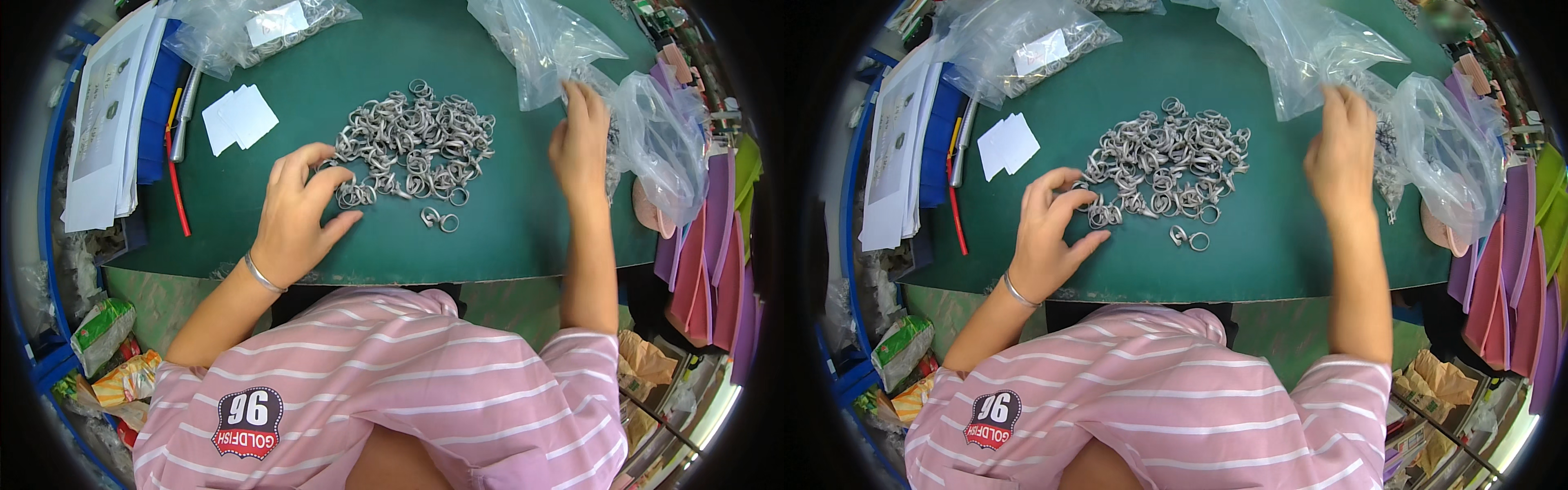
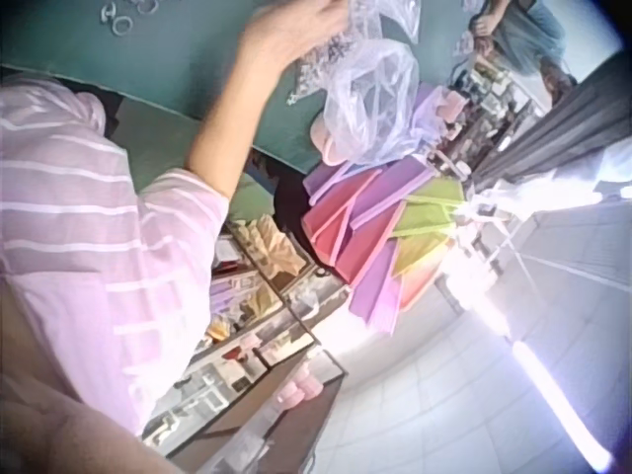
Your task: The person sorts through small metal parts on a table, wipes down a small container with a cloth, and then begins sliding metal rings onto separate metal components.
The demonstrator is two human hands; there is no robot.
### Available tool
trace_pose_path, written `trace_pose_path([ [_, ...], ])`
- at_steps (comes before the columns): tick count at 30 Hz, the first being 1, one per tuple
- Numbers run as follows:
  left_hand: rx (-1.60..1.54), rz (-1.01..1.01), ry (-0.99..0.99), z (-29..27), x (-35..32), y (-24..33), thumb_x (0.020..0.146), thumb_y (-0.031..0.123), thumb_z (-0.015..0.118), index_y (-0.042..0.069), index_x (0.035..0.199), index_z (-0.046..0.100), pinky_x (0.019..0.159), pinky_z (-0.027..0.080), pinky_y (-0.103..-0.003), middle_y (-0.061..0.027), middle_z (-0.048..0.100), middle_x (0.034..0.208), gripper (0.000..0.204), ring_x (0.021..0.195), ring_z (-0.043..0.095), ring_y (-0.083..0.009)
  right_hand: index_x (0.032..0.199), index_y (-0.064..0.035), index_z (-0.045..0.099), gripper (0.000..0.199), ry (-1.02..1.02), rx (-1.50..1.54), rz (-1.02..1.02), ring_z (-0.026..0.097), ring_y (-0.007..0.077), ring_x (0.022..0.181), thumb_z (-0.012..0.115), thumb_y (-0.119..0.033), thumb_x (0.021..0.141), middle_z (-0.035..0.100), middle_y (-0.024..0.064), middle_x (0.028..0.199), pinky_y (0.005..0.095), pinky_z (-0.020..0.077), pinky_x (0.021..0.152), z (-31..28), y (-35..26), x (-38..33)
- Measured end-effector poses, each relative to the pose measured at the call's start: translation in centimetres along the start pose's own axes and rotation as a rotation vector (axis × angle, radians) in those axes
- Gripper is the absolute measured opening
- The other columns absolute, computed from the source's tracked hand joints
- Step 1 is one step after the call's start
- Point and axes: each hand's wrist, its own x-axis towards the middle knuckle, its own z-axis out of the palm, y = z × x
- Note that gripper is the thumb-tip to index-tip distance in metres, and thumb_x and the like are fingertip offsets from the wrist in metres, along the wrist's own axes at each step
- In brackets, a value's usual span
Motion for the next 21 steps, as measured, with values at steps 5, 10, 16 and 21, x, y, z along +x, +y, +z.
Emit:
trace_pose_path([
  [5,-0.176,0.258,-0.017,2.3,0.9,1.8,0.062,0.006,0.077,0.007,0.098,0.066,0.072,0.044,-0.033,-0.0072,0.058,0.095,0.038,0.080,0.054,-0.0245,0.088,-0.0014,0.062,0.021,-0.416,0.739,0.177,0.056,0.0298,0.080,0.071,-0.001,0.069,0.058,0.0118,0.087,0.0379,0.0465,0.070,-3.2,-9.3,-5.8],
  [10,-0.095,0.376,-0.165,4.4,3.0,3.1,0.072,0.006,0.065,0.006,0.089,0.064,0.068,0.043,-0.032,-0.0041,0.060,0.091,0.017,0.077,0.057,-0.0216,0.085,-0.0019,0.062,0.021,-0.305,0.693,0.315,0.057,0.0284,0.074,0.074,-0.002,0.068,0.060,0.0102,0.082,0.0358,0.0466,0.065,-2.4,-11.8,-8.3],
  [16,-0.058,0.381,-0.206,4.5,2.9,2.9,0.072,0.005,0.064,0.007,0.082,0.062,0.068,0.044,-0.033,-0.0040,0.061,0.086,0.010,0.076,0.058,-0.0214,0.084,-0.0007,0.067,0.015,-0.243,0.810,0.500,0.062,0.0224,0.071,0.069,0.005,0.071,0.064,0.0093,0.080,0.0294,0.0487,0.063,-2.7,-11.8,-9.3],
  [21,-0.257,0.250,0.012,4.6,2.2,2.9,0.072,-0.002,0.067,0.006,0.087,0.064,0.065,0.047,-0.031,-0.0066,0.063,0.082,0.018,0.074,0.061,-0.0226,0.089,-0.0001,0.070,0.015,-0.324,1.091,0.724,0.062,0.0137,0.072,0.067,0.007,0.075,0.067,0.0069,0.083,0.0249,0.0493,0.063,-3.1,-11.4,-9.4],
])
